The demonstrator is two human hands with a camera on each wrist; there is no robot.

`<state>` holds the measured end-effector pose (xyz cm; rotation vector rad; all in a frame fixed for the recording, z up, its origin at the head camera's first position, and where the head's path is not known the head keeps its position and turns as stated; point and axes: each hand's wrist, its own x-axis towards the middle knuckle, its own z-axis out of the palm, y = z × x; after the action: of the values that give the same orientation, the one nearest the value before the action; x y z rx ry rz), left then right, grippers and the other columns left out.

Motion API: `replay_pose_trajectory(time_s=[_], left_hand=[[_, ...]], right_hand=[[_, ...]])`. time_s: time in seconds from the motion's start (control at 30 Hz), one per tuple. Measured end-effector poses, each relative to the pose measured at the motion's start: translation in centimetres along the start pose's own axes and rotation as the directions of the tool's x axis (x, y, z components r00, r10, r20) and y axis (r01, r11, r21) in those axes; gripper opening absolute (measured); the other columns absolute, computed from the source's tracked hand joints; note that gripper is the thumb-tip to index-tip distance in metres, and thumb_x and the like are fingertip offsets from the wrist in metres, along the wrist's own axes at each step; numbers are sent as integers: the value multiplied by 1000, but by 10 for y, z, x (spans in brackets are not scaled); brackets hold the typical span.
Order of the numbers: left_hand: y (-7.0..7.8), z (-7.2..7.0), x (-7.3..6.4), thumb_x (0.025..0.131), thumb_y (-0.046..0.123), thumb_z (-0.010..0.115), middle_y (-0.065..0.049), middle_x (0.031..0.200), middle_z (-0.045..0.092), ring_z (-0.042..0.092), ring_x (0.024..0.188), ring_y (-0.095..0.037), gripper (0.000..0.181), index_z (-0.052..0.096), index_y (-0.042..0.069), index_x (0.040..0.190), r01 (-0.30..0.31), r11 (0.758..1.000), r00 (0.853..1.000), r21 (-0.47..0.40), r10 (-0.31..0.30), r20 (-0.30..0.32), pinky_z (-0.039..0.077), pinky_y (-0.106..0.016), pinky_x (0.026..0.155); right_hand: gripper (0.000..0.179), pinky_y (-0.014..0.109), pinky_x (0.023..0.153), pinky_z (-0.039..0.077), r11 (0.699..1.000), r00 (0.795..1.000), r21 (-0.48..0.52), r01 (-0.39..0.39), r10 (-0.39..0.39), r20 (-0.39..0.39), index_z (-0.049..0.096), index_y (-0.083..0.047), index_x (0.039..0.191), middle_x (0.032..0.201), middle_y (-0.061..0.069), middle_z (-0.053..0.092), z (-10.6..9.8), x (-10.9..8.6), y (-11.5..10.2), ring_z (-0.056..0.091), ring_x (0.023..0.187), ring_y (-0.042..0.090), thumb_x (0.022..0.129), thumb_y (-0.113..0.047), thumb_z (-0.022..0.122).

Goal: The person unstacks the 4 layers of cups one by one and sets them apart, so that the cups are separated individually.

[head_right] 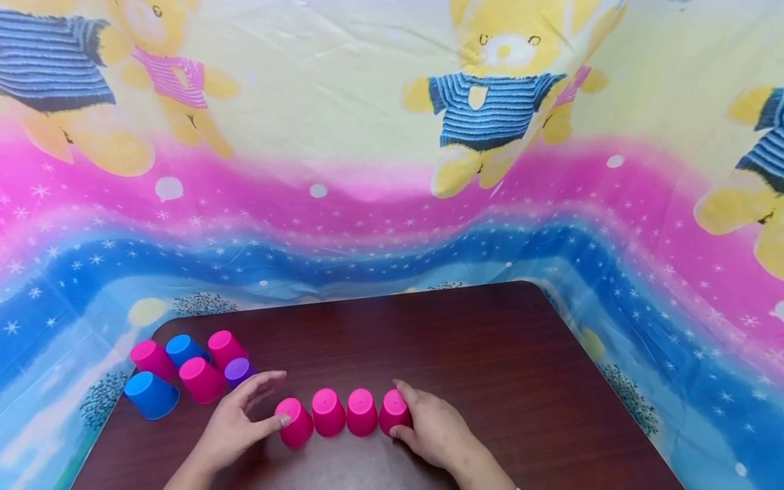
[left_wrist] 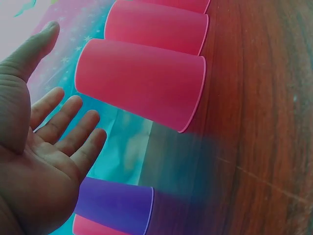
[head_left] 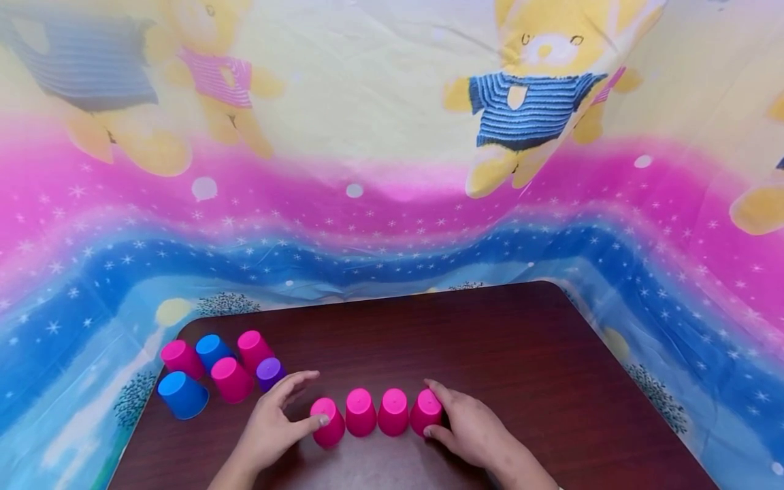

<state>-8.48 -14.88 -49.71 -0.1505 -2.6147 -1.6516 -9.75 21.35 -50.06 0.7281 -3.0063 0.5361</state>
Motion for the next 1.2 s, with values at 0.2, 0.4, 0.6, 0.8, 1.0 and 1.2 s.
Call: replay_pose_trajectory(time_s=[0.2, 0.4, 0.6, 0.8, 1.0, 1.2], left_hand=[[-2, 4, -1, 63, 37, 90, 11, 125, 60, 56, 121, -21, 68, 58, 36, 122, 35, 999, 999, -27, -34, 38, 47, -46, 99], [-5, 8, -2, 63, 26, 92, 7, 121, 62, 59, 116, -17, 66, 61, 28, 121, -5, 998, 999, -65, 8, 46, 48, -42, 98], [-9, 11, -2, 62, 25, 92, 7, 117, 64, 61, 111, -11, 62, 62, 32, 116, -37, 998, 998, -59, 39, 41, 50, -38, 97], [-12, 13, -2, 63, 30, 91, 7, 112, 66, 62, 105, -8, 60, 62, 34, 116, -34, 999, 998, -11, 34, 53, 52, -38, 93], [-10, 13, -3, 64, 35, 90, 12, 108, 65, 62, 103, -9, 58, 64, 30, 116, -16, 1000, 997, 21, 15, 71, 53, -38, 92], [-11, 13, -3, 65, 35, 90, 13, 105, 65, 63, 99, -9, 55, 66, 25, 113, -6, 999, 998, 40, 3, 70, 54, -35, 88]], right_hand=[[78, 41, 92, 51, 1000, 1000, 1, 0, 0, 6, 40, -18, 146, 129, 2, 61, 0, 0, 0, 61, 113, 17, 82, -46, 73], [78, 41, 92, 51, 1000, 1000, -2, -4, 4, 7, 39, -19, 147, 129, 2, 61, 0, 0, 0, 60, 114, 18, 82, -46, 73], [78, 41, 92, 51, 1000, 1000, -3, -9, 9, 15, 39, -19, 147, 129, 3, 61, 0, 0, 0, 60, 114, 18, 82, -47, 73], [78, 41, 92, 51, 1000, 1000, -7, -9, 9, 14, 39, -18, 146, 129, 3, 61, 0, 1, 1, 60, 114, 18, 82, -46, 74], [78, 41, 92, 51, 1000, 1000, -6, -8, 8, 13, 40, -18, 146, 129, 3, 61, 0, 1, 0, 61, 114, 18, 82, -46, 73], [78, 41, 92, 51, 1000, 1000, -4, -14, 14, 17, 39, -19, 147, 129, 3, 61, 0, 1, 0, 60, 114, 18, 82, -46, 73]])
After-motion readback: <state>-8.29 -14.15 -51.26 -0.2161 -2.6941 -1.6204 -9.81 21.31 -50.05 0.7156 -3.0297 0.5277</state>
